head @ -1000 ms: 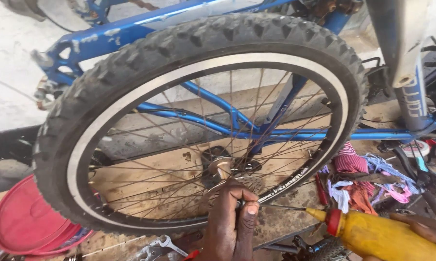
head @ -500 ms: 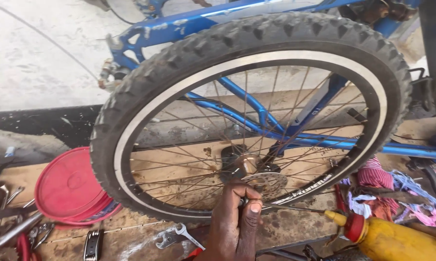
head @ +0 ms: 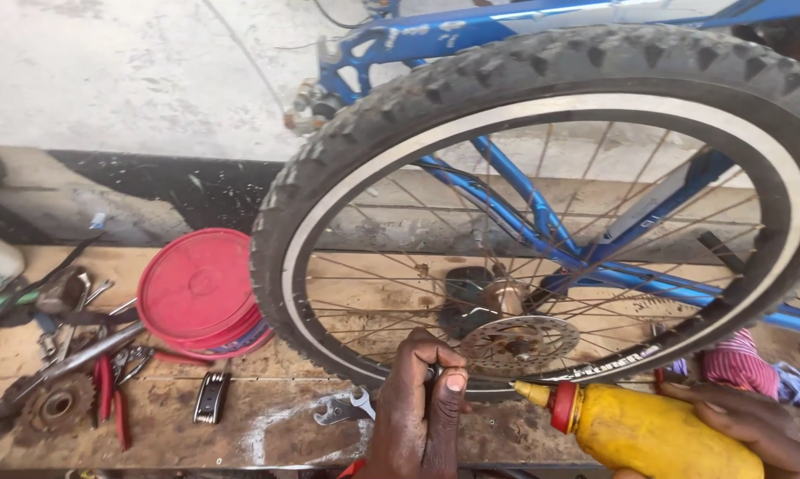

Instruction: Lubricating a bicycle wheel hub and tightening the axle nuts using a wrench.

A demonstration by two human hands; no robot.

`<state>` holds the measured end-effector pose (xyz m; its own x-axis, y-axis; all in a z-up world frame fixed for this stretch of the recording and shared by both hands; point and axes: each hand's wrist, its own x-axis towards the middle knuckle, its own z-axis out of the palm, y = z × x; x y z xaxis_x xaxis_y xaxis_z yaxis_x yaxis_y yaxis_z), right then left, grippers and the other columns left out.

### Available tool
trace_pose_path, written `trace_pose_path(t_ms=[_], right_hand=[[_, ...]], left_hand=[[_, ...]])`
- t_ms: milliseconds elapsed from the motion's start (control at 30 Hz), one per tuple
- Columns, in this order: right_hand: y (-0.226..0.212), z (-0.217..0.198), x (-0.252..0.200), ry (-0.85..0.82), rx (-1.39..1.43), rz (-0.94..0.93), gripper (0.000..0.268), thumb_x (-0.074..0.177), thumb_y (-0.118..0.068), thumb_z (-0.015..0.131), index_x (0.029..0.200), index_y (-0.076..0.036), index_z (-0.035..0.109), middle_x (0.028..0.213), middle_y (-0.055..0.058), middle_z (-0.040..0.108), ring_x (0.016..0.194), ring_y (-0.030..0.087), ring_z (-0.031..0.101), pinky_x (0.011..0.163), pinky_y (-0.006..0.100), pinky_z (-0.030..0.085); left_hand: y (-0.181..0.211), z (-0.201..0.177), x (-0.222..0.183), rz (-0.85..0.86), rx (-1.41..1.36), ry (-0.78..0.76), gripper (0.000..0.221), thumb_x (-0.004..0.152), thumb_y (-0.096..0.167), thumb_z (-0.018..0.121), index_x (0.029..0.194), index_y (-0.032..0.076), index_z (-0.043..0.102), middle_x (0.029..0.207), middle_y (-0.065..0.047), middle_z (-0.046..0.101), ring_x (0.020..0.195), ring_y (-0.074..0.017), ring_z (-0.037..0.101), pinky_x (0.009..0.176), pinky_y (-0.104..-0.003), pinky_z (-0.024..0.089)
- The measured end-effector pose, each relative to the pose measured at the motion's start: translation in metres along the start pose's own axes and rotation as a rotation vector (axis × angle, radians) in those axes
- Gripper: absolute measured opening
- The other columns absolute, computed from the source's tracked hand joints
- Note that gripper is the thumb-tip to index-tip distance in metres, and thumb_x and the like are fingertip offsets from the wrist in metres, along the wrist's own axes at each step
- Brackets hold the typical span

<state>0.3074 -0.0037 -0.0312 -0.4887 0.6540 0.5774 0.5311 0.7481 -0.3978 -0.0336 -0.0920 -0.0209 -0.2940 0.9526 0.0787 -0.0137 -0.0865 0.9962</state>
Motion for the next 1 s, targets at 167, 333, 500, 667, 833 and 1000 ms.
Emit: trace_pose_path(t_ms=[167, 333, 500, 667, 833, 1000], right_hand=[[-0.066, 0.027, 0.03, 0.155, -0.167, 0.114, 0.096, 0.035, -0.037, 0.092, 0.119, -0.005, 0.058, 0.114, 0.013, 0.072, 0.11, 0.022, 0.071, 0.105, 0.031, 0.052], [-0.05, 0.01, 0.022, 0.069, -0.083, 0.135, 0.068, 0.058, -0.027, 0.076, 0.12, -0.007, 0.06, 0.118, 0.012, 0.072, 0.116, 0.021, 0.07, 0.11, 0.031, 0.05], [-0.057, 0.016, 0.017, 0.261, -0.065, 0.081, 0.093, 0.039, -0.038, 0.091, 0.118, -0.008, 0.054, 0.111, 0.014, 0.071, 0.105, 0.02, 0.073, 0.099, 0.027, 0.055], [-0.013, -0.007, -0.025, -0.018, -0.046, 0.063, 0.06, 0.077, -0.049, 0.056, 0.127, -0.015, 0.058, 0.122, 0.011, 0.072, 0.113, 0.022, 0.075, 0.101, 0.034, 0.057], [0.062, -0.048, -0.024, -0.389, 0.013, 1.222, 0.047, 0.087, -0.027, 0.055, 0.128, -0.018, 0.077, 0.139, -0.005, 0.071, 0.137, 0.013, 0.055, 0.125, 0.034, 0.03], [-0.069, 0.031, 0.022, -0.315, -0.047, 1.355, 0.056, 0.072, -0.031, 0.076, 0.127, -0.022, 0.076, 0.128, -0.004, 0.074, 0.123, 0.006, 0.06, 0.115, 0.025, 0.037]], left_hand=[[-0.002, -0.012, -0.009, 0.035, -0.045, 0.122, 0.032, 0.093, 0.044, 0.049, 0.1, 0.014, 0.058, 0.091, 0.0, 0.059, 0.059, -0.0147, 0.066, 0.057, -0.035, 0.057], [-0.002, -0.014, -0.013, 0.063, -0.045, 0.143, 0.032, 0.094, 0.045, 0.047, 0.1, 0.014, 0.056, 0.09, -0.001, 0.057, 0.06, -0.0147, 0.063, 0.058, -0.036, 0.056], [-0.002, -0.006, -0.01, 0.024, -0.039, 0.122, 0.033, 0.093, 0.045, 0.048, 0.099, 0.014, 0.057, 0.09, 0.0, 0.057, 0.059, -0.0155, 0.062, 0.058, -0.038, 0.055], [-0.003, -0.017, -0.004, 0.106, -0.047, 0.035, 0.033, 0.094, 0.043, 0.049, 0.099, 0.011, 0.058, 0.086, -0.001, 0.055, 0.059, -0.012, 0.064, 0.055, -0.031, 0.059], [0.002, -0.052, 0.012, 0.047, -0.047, -0.075, 0.033, 0.093, 0.046, 0.049, 0.099, 0.014, 0.058, 0.087, 0.0, 0.056, 0.062, -0.013, 0.064, 0.058, -0.033, 0.059], [0.008, -0.095, 0.023, -0.052, -0.002, -0.118, 0.036, 0.09, 0.05, 0.05, 0.1, 0.017, 0.06, 0.089, 0.001, 0.061, 0.061, -0.0145, 0.067, 0.058, -0.036, 0.061]])
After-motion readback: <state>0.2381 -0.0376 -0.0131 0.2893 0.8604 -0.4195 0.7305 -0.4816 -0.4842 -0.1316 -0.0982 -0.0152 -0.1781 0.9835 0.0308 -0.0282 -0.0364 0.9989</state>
